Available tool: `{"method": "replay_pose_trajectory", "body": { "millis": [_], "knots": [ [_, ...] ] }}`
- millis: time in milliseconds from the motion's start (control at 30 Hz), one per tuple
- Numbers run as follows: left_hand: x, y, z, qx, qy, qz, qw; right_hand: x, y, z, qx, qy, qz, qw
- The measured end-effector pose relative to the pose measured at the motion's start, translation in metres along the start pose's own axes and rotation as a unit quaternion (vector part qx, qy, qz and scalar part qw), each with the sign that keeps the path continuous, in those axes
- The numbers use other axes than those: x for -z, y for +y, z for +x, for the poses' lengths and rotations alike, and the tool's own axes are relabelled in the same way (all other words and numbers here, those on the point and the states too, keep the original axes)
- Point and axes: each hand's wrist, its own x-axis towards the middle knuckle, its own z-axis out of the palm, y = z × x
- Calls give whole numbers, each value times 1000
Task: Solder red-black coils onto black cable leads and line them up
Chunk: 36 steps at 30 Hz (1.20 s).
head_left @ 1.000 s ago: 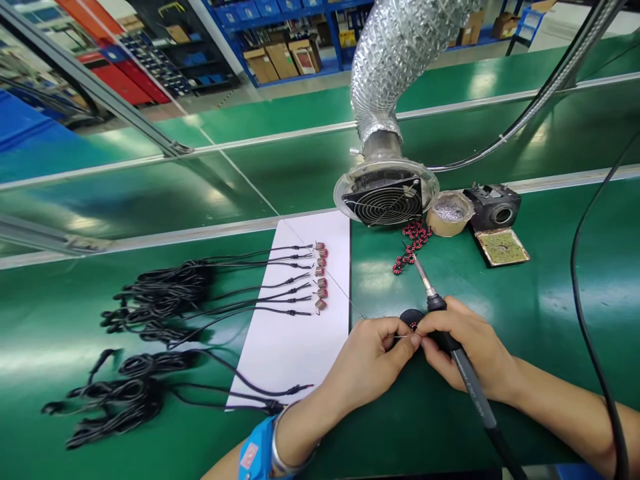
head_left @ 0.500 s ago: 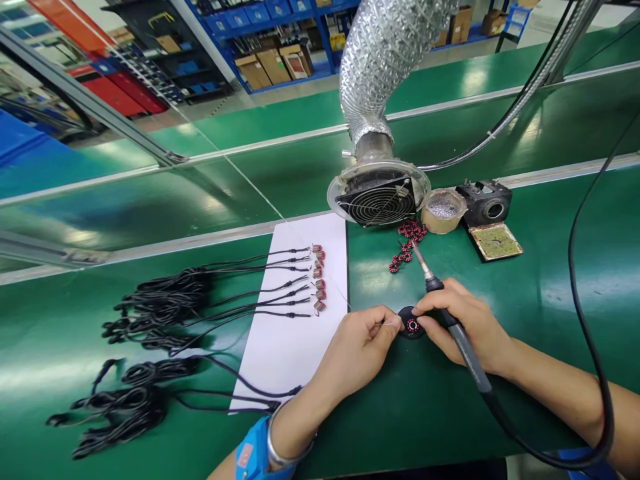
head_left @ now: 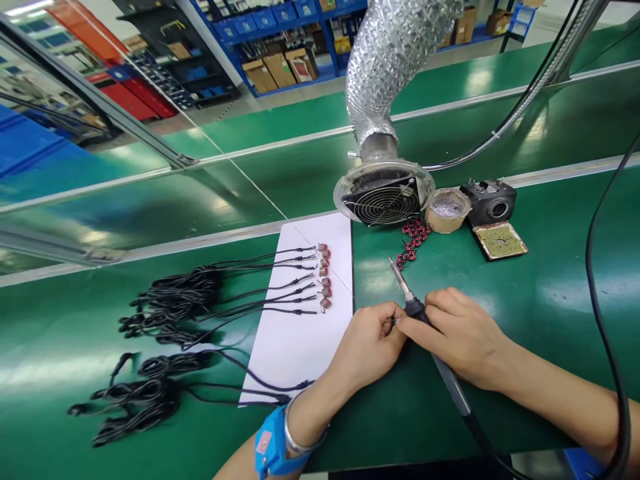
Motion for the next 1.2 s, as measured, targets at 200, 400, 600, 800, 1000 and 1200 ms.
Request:
{"method": "replay_pose_trajectory", "body": {
  "millis": [200, 400, 600, 800, 1000, 1200],
  "knots": [
    [2, -4, -2, 17, -26, -11, 999, -3, 20, -9, -75, 31, 240, 967],
    [5, -6, -7, -11, -10, 41, 999, -4, 23, -5, -44, 34, 338, 940],
    [5, -6, -8, -23, 2, 76, 997, -11, 22, -3, -38, 28, 305, 951],
    [4, -2, -10, -22, 37, 122, 992, -11, 26, -4, -68, 9, 325, 943],
    [2, 0, -13, -53, 64, 139, 987, -12, 27, -7, -67, 80, 307, 946],
    [1, -4, -12, -124, 85, 199, 968, -14, 21, -3, 3, 49, 179, 983]
  ]
}}
